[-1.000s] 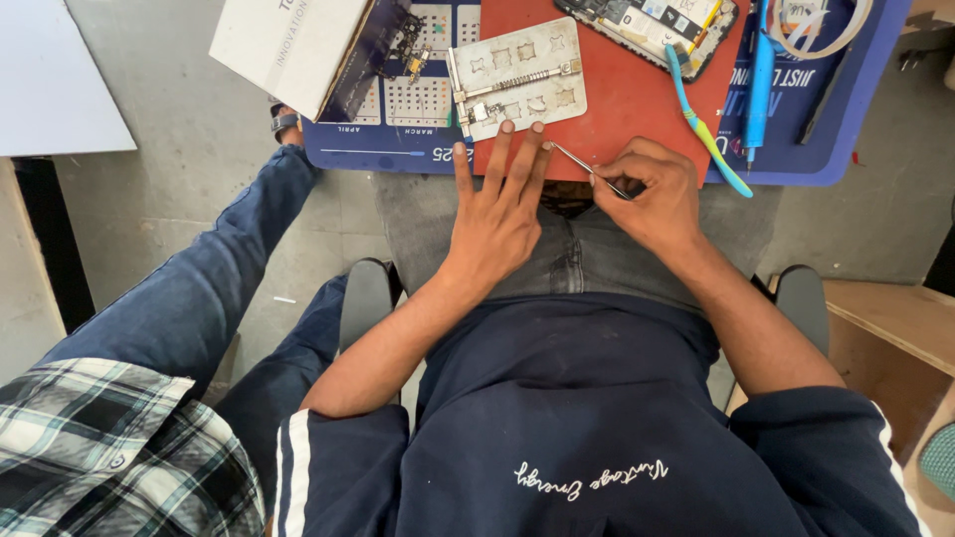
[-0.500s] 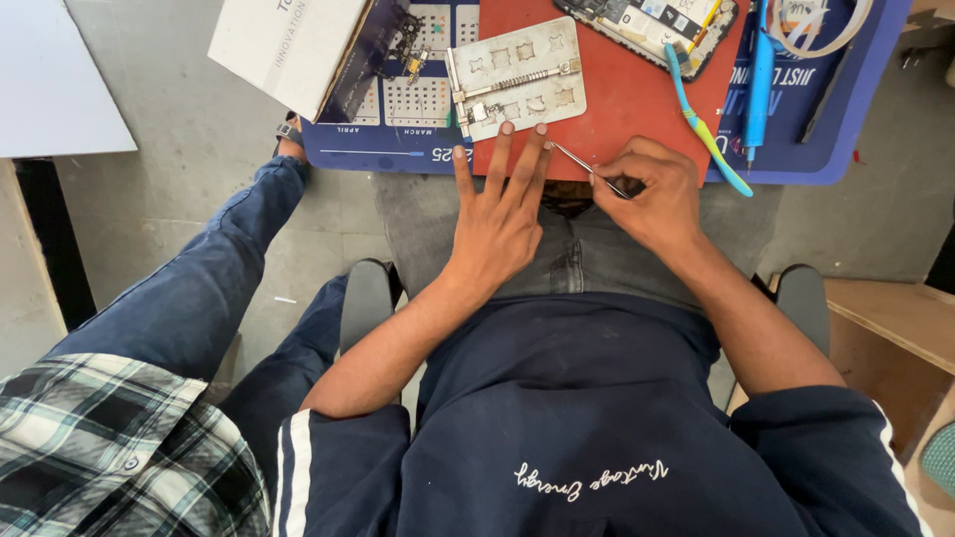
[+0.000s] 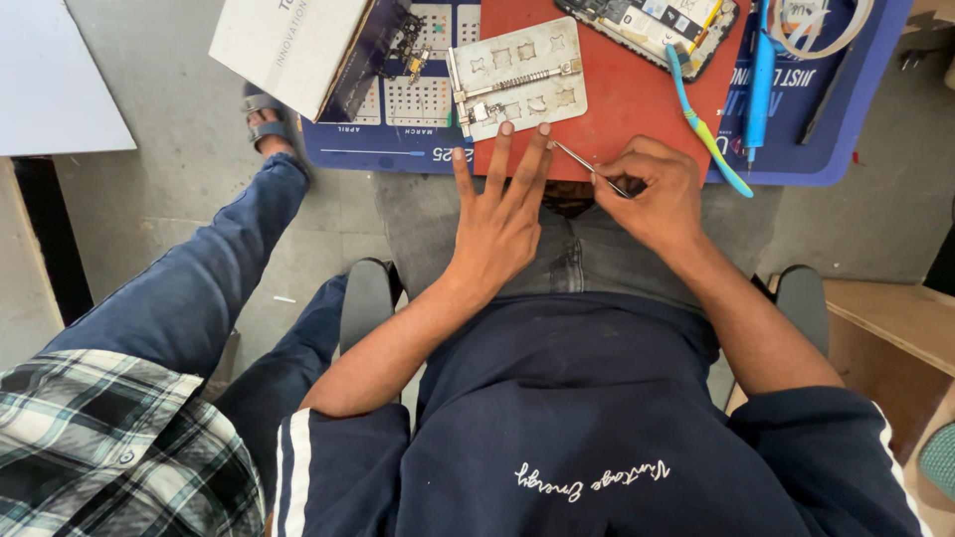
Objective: The person unpacks small electronic components from a cardboard box and places them on a workbench. They then use tweezers and a screwdriver to manipulate a small metallic component, cleaning it with a toothbrush and applying liquid from a bottle.
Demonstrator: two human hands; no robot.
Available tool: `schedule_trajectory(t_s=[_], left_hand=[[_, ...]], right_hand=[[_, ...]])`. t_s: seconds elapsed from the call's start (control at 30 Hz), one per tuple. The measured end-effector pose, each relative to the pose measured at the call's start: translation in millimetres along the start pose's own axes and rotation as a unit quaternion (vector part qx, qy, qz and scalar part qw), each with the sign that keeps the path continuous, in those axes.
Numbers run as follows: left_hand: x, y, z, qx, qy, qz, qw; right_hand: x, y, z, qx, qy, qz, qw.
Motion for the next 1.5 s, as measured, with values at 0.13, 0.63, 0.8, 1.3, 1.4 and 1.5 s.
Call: schedule_trajectory(t_s=[0.13,0.63,0.8,1.3,1.4,1.5], left_hand=[[0,0,2,-0.002,0.004,0.001,1.0],[-3,-1,5,0.008,0.007,0.01,1.0],[-3,-2,6,0.013,0.001,0.009,1.0],[-2,-3,6,0.003,0.003,-0.004,1.0],[-2,-3,6,-0.01,0.007,-0.006,1.0],[-2,-3,6,-0.014,0.0,-0.009,1.0]], right_hand=[[-5,-11,3,0.001,0.001,0.002,1.0],[-18,-39,13,-0.013,0.004,0.003,1.0],[-18,-31,20,-0.023,0.017,-0.041,0.999],[-18,-28,28,0.073,0.021,0.004,0.997],[-18,-28,28,0.073,0.019,0.004,0.997],[-17,-27,29,0.074,0.017,0.004,0.997]])
Point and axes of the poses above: each hand's wrist, its own x-axis away from the middle knuckle, its own z-axis out of the back of the hand, y = z × x, the point moved 1 cm from there along -x, towards the middle knuckle, and after that the axes turned 5 degrees about z, right-handed, at the moved point
